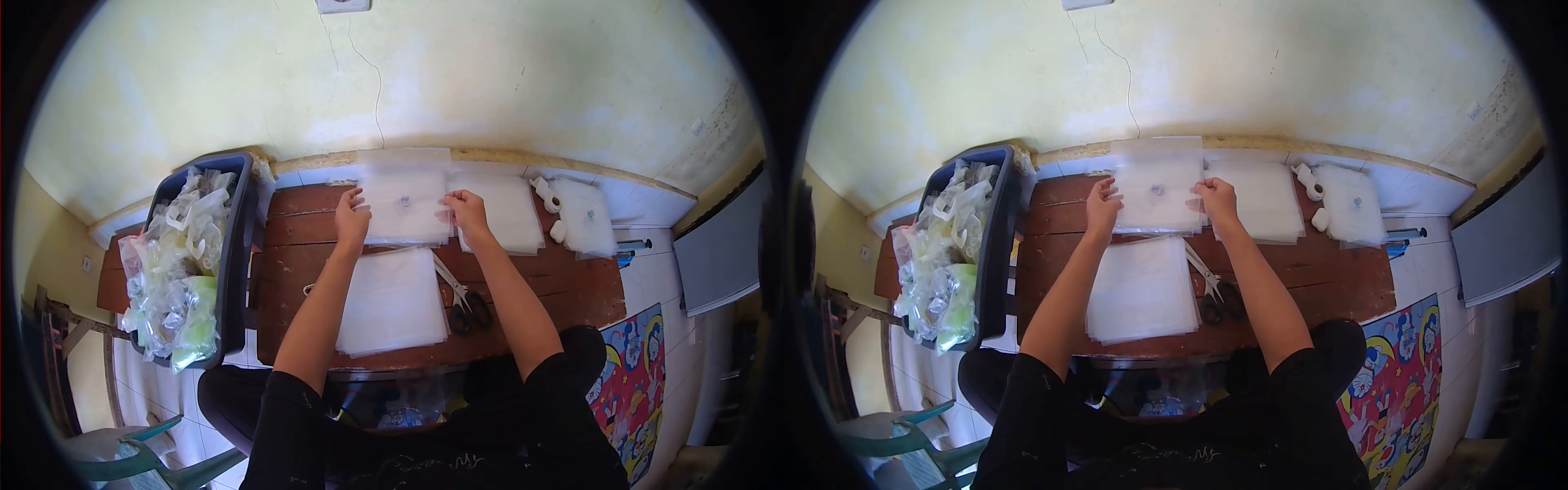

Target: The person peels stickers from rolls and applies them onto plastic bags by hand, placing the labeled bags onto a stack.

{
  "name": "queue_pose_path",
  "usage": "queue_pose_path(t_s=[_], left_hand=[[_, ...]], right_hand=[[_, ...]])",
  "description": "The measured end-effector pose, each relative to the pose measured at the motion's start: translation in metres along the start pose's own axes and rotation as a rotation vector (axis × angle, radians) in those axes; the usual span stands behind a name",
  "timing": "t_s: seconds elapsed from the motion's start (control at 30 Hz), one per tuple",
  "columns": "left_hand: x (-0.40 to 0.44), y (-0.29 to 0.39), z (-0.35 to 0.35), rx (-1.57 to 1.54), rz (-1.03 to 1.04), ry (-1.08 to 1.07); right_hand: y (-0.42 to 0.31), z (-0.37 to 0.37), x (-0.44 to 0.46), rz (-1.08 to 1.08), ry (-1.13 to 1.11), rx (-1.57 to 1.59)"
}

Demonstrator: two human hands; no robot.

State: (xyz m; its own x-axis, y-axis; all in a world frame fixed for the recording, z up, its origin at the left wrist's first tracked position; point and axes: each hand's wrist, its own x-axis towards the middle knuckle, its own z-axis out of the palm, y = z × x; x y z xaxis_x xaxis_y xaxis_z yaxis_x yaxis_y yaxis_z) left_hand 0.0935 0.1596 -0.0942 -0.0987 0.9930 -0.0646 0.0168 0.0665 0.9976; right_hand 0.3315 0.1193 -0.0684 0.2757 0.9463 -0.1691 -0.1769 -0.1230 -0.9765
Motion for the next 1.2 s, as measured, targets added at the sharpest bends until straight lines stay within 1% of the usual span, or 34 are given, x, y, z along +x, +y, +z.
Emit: queue_pose_path(t_s=[0.03,0.1,0.13,0.2,0.23,0.3,0.33,0.4,0.43,0.5,0.53,0.6,0.63,0.7,0.73,0.8,0.83,0.9,0.93,1.0,1.03,1.13,1.2], left_hand=[[0.002,-0.005,0.0,0.004,-0.004,-0.001],[0.004,-0.016,-0.001,0.304,0.057,0.005],[0.007,-0.02,-0.001,0.308,0.049,0.002],[0.009,-0.024,-0.002,0.457,0.221,0.011],[0.006,-0.025,-0.003,0.461,0.213,0.009],[0.0,-0.018,-0.004,0.659,0.391,0.077],[-0.007,-0.01,-0.003,0.661,0.392,0.081],[-0.027,0.0,-0.002,0.797,0.332,0.164],[-0.033,-0.001,-0.005,0.798,0.336,0.164],[-0.047,0.002,-0.011,0.765,0.286,0.06],[-0.056,0.007,-0.013,0.768,0.291,0.06],[-0.074,0.018,-0.019,0.729,0.05,-0.104],[-0.079,0.017,-0.024,0.732,0.057,-0.098],[-0.09,0.018,-0.033,0.747,0.175,-0.161],[-0.095,0.025,-0.038,0.749,0.179,-0.152],[-0.105,0.041,-0.052,0.762,0.144,-0.239],[-0.109,0.047,-0.06,0.765,0.144,-0.227],[-0.115,0.057,-0.078,0.794,0.142,-0.223],[-0.119,0.06,-0.087,0.797,0.137,-0.215],[-0.124,0.067,-0.104,0.791,0.089,-0.163],[-0.126,0.068,-0.113,0.793,0.087,-0.158],[-0.133,0.065,-0.139,0.861,0.114,-0.141],[-0.134,0.053,-0.153,0.952,0.15,-0.141]], right_hand=[[0.008,0.0,0.006,0.005,0.002,0.002],[0.023,0.0,0.011,0.044,0.028,-0.056],[0.028,0.0,0.014,0.054,0.03,-0.056],[0.036,0.001,0.018,0.011,0.068,-0.086],[0.038,0.0,0.018,0.021,0.069,-0.086],[0.04,0.001,0.019,-0.162,0.148,-0.469],[0.044,0.002,0.021,-0.163,0.145,-0.467],[0.05,0.005,0.014,-0.676,0.351,-0.864],[0.05,0.007,0.008,-0.677,0.354,-0.861],[0.046,0.014,-0.009,-0.7,0.293,-0.865],[0.041,0.018,-0.02,-0.703,0.296,-0.86],[0.035,0.026,-0.041,-0.455,0.114,-0.716],[0.034,0.03,-0.049,-0.463,0.113,-0.71],[0.034,0.037,-0.066,-0.44,0.048,-0.717],[0.035,0.041,-0.074,-0.447,0.044,-0.712],[0.037,0.05,-0.088,-0.496,-0.052,-0.686],[0.039,0.056,-0.094,-0.502,-0.061,-0.682],[0.041,0.069,-0.107,-0.513,-0.17,-0.67],[0.042,0.075,-0.115,-0.513,-0.178,-0.667],[0.045,0.089,-0.125,-0.55,-0.281,-0.678],[0.048,0.097,-0.13,-0.551,-0.286,-0.675],[0.053,0.12,-0.141,-0.496,-0.421,-0.642],[0.059,0.134,-0.147,-0.542,-0.473,-0.656]])
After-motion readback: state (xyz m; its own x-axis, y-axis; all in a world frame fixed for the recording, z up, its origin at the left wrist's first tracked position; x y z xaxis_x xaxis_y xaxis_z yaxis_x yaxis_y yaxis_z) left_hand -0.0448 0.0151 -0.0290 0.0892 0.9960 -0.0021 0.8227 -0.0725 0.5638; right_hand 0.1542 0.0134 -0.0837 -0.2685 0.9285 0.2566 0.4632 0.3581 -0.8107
